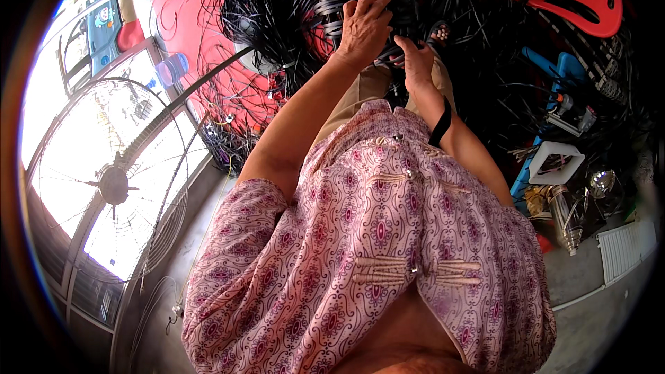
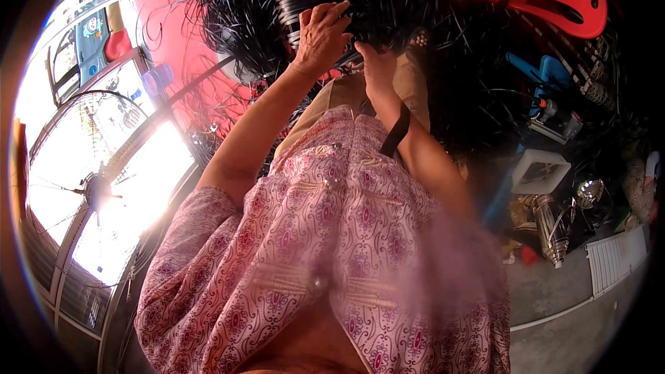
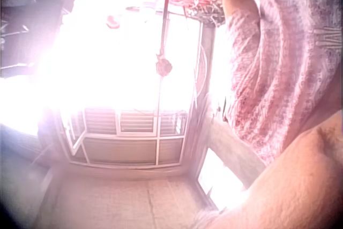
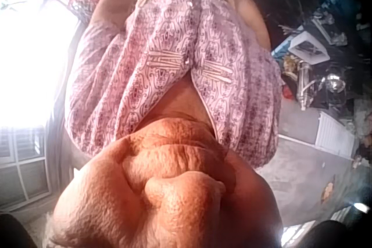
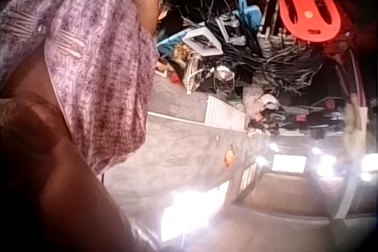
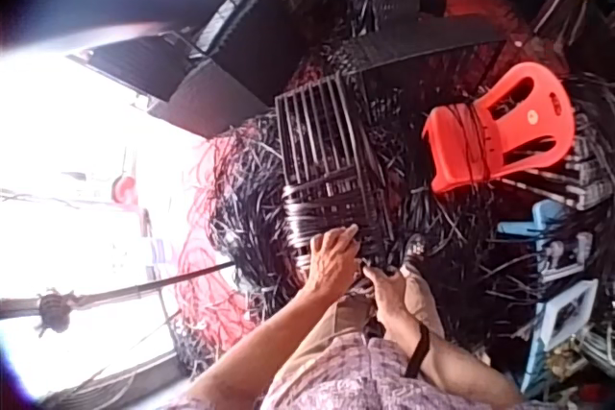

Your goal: The person sits on the floor and weaves black plastic strips into a mat-like structure. They interlace the strips by hand, adjusting the weave and occasionally lifting the mat to inspect the pattern.

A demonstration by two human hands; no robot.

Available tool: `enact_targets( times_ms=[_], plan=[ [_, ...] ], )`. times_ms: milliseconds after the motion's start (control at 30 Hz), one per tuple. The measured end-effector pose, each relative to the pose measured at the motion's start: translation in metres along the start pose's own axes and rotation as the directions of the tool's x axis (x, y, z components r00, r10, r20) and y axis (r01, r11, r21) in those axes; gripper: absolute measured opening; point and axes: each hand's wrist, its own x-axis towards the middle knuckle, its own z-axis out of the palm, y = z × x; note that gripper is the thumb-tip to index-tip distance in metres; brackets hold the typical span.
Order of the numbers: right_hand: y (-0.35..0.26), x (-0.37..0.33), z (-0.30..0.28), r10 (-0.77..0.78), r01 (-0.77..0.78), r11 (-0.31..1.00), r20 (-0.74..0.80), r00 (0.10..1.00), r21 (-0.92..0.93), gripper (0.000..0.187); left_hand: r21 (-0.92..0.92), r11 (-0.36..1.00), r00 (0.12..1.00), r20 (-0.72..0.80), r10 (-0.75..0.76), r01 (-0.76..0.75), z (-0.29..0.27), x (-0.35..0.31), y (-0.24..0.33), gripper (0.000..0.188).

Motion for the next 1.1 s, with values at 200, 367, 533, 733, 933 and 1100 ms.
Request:
enact_targets(
  times_ms=[200,367,533,733,933,1100],
  plan=[
    [0.001,0.001,0.001,-0.017,0.017,1.0,-0.007,1.0,-0.021,0.032,-0.017,1.0,0.999,-0.033,-0.006,0.006,0.002,-0.002,0.0,0.034],
    [-0.003,-0.004,0.002,-0.009,0.009,1.0,0.01,1.0,-0.015,0.036,-0.027,0.999,0.999,-0.022,-0.031,0.031,0.0,0.0,0.001,0.031],
    [-0.006,-0.007,0.003,-0.007,0.008,1.0,0.015,1.0,-0.017,0.038,0.043,0.999,1.0,-0.008,-0.001,0.002,-0.002,0.002,0.0,0.029],
    [-0.006,-0.005,0.002,-0.026,0.026,0.999,0.014,1.0,-0.02,0.035,0.012,1.0,1.0,-0.017,0.013,-0.013,0.005,0.002,-0.001,0.028],
    [-0.009,-0.008,0.002,-0.028,0.029,0.999,0.032,0.999,-0.027,0.032,-0.045,0.999,0.993,-0.121,0.009,-0.014,0.01,0.002,0.004,0.014],
    [-0.013,-0.012,0.004,-0.041,0.042,0.999,0.041,0.998,-0.026,0.03,-0.01,0.999,0.996,-0.087,0.036,-0.038,0.002,0.003,0.001,0.019]
  ],
)
